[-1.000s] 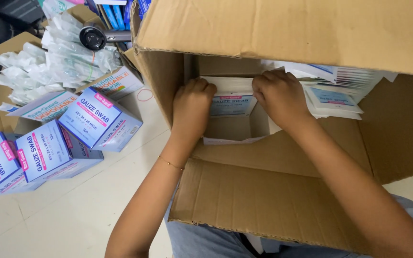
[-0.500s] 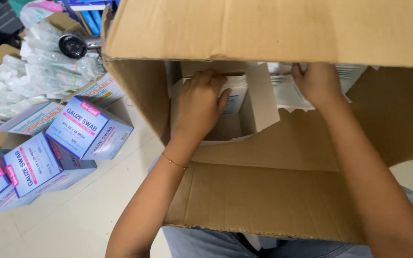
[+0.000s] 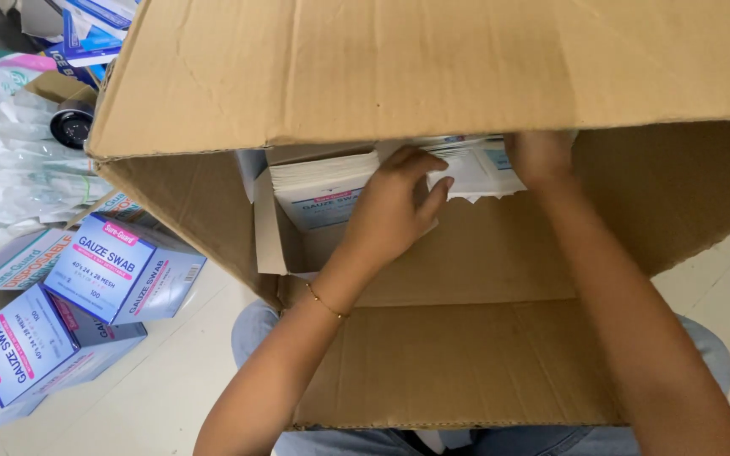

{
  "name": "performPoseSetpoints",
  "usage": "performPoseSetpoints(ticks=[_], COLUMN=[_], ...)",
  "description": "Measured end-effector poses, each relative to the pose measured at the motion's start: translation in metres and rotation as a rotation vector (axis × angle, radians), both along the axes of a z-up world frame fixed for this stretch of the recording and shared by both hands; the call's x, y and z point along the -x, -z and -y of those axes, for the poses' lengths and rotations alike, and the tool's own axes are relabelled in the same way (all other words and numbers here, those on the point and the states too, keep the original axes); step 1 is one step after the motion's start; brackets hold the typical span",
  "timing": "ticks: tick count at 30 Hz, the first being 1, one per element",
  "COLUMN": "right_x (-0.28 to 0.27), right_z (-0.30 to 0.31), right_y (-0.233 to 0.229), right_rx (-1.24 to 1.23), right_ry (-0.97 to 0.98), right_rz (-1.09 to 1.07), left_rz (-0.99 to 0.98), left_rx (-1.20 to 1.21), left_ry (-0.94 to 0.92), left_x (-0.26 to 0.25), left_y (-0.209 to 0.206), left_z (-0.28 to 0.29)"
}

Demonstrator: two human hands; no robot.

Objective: The person packs individual gauze swab packets into a smaller box from a larger shipping container.

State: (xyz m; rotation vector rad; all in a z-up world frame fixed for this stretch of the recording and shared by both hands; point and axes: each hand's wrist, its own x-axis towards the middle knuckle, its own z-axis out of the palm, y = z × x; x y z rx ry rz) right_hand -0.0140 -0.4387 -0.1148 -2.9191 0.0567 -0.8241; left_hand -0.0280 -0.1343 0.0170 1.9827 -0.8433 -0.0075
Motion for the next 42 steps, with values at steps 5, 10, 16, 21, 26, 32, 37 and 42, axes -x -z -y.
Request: performPoseSetpoints(ticks=[5, 10, 16, 21, 26, 32, 37, 42], right_x=[0.069, 0.135, 0.139, 0.106, 0.079, 0.059, 0.049, 0.045], right_z=[-0.029, -0.082, -0.109, -0.119, -0.162, -0.187, -0.189, -0.192], right_y=[-0.087, -0.16, -0.182, -0.178, -0.172, -0.163, -0.154, -0.147], right_rx=[0.004, 0.072, -0.181, -1.011, -0.953, -0.794, -0.737, -0.446], right_ry=[-0.094, -0.311, -0.432, -0.355, -0.517, -0.628, -0.634, -0.59], right_rz=[0.065, 0.103, 0.065, -0.15, -0.008, 0.128, 0.113, 0.085], left_rz=[-0.911, -1.163, -0.781, -0.525, -0.034, 0.416, 0.292, 0.335], left_rx=[0.399, 0.737, 0.616, 0.441, 0.169, 0.076, -0.05, -0.006], left_ry=[0.147, 0.129, 0.237, 0.177, -0.102, -0.204, -0.276, -0.318], left_x=[-0.001, -0.005, 0.005, 0.016, 0.012, 0.014, 0.014, 0.011], left_y=[0.012, 0.029, 0.021, -0.037, -0.051, -0.045, -0.032, -0.019], left_z=[0.018, 0.015, -0.041, -0.096, -0.143, -0.163, -0.168, -0.168])
